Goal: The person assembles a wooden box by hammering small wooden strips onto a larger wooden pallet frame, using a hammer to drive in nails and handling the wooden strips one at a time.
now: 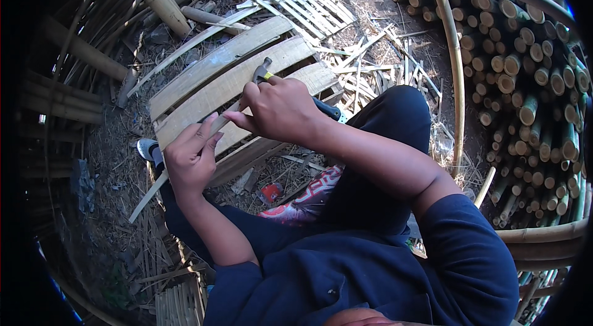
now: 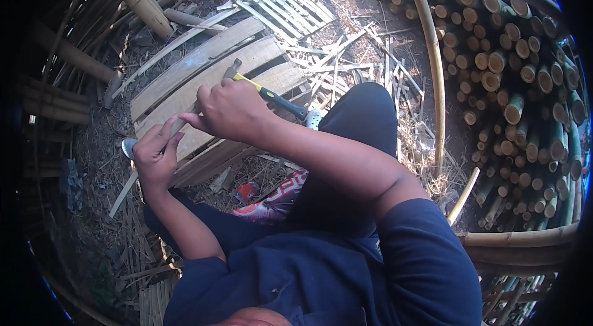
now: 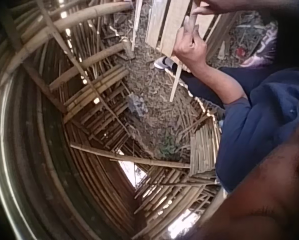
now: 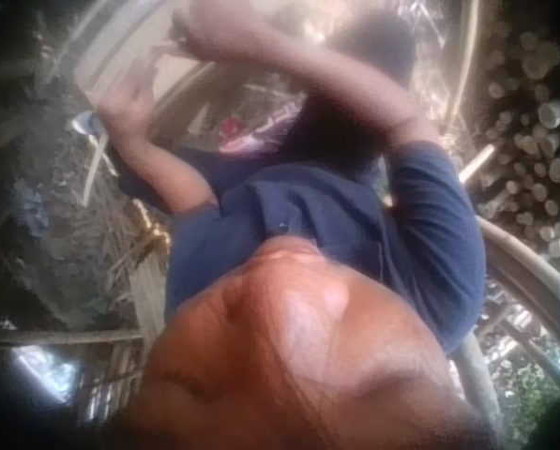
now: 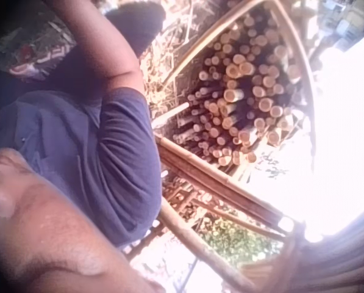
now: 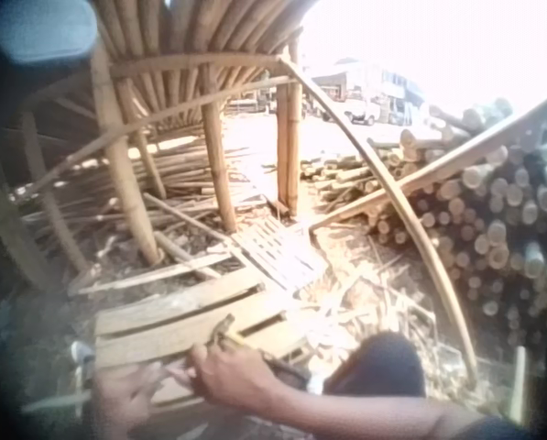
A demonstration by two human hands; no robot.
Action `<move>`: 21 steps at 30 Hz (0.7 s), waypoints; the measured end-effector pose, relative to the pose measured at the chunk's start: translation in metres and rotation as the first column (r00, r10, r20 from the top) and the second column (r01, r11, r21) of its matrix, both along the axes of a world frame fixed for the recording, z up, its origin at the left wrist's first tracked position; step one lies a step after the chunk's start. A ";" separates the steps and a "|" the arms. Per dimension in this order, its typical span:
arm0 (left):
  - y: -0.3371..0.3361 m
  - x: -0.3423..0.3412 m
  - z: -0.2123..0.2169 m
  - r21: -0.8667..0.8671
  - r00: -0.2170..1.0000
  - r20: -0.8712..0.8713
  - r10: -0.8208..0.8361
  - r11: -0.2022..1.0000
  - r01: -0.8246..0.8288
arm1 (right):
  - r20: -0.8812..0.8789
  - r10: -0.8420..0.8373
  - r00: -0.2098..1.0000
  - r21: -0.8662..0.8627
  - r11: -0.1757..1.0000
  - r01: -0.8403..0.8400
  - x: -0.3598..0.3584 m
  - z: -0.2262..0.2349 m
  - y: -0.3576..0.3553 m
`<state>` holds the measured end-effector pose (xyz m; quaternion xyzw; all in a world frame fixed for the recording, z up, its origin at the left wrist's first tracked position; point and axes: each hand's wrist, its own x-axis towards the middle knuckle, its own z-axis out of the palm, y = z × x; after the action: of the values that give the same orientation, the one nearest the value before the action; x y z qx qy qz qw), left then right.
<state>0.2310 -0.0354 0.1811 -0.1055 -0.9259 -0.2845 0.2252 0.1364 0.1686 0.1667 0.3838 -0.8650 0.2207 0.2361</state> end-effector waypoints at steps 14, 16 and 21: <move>0.008 -0.009 -0.007 0.058 0.985 -0.170 -0.017 0.998 0.027 | -0.113 -0.029 0.993 -0.018 0.999 0.027 -0.003 -0.001 0.003; 0.010 -0.007 -0.006 0.069 0.992 -0.122 0.015 0.998 -0.007 | -0.122 -0.015 0.992 -0.095 0.995 0.003 -0.007 -0.002 0.002; 0.012 -0.005 -0.004 0.047 0.987 -0.153 0.049 0.998 -0.042 | -0.250 0.000 0.968 -0.190 0.981 -0.049 -0.016 0.006 0.008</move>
<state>0.2264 -0.0239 0.1766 -0.1011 -0.9014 -0.2907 0.3045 0.1204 0.1764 0.1722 0.3941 -0.7979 0.2573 0.3766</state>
